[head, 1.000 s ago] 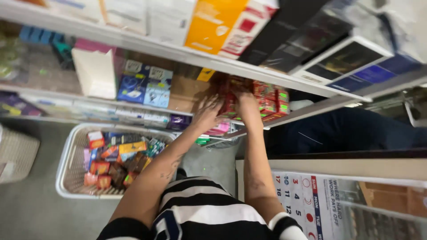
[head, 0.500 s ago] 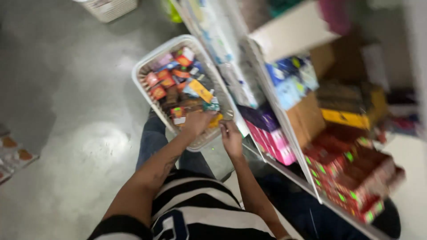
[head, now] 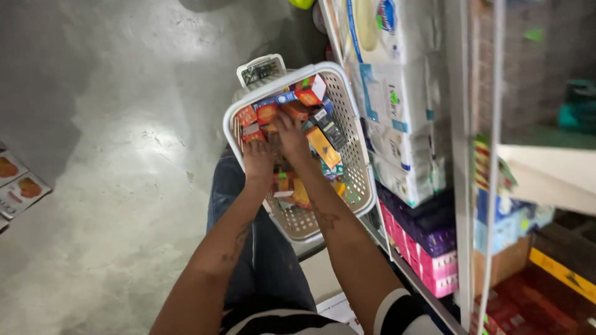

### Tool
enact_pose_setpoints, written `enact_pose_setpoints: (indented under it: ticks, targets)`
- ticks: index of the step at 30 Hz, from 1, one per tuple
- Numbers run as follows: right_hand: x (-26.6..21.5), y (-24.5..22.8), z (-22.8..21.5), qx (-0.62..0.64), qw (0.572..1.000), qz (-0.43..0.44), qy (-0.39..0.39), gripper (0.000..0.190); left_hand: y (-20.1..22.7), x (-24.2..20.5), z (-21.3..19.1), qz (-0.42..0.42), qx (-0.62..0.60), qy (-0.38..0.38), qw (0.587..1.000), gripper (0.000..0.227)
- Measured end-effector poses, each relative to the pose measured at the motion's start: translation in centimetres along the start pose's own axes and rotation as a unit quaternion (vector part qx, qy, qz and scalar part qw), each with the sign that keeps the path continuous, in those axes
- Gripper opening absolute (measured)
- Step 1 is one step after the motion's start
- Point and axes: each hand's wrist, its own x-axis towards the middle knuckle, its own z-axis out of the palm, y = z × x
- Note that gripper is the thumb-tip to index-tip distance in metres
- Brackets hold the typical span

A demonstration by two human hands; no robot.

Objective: The person repeatedly picks up small red boxes from a white plastic basket and places them onto a shelf. They also pick up boxes from the shelf and return them to the basket, organizing the items between the two locations.

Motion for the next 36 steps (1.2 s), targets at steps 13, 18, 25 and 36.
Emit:
enact_pose_setpoints:
  ticks: [13,18,25,36]
  targets:
    - [1.3,1.4,-2.5,0.018,0.998,0.055,-0.025,0.077,-1.3,11.0,1.7,-0.144,-0.292,0.182,0.928,0.058]
    - [-8.4,4.7,-8.9,0.524,0.770,0.348,0.110,0.059,3.9,18.0,-1.7,-0.002,-0.500,0.374,0.781,0.063]
    - [-15.2,6.9,-10.9,0.784,0.528,0.264,0.190,0.049,5.2,17.6,-1.3,-0.113,-0.539,0.263,0.792,0.058]
    - [-23.1,0.9,-7.1,0.857,0.414,0.249,0.180,0.068,4.7,-0.4,4.4,0.142,-0.373,0.178,0.900,0.038]
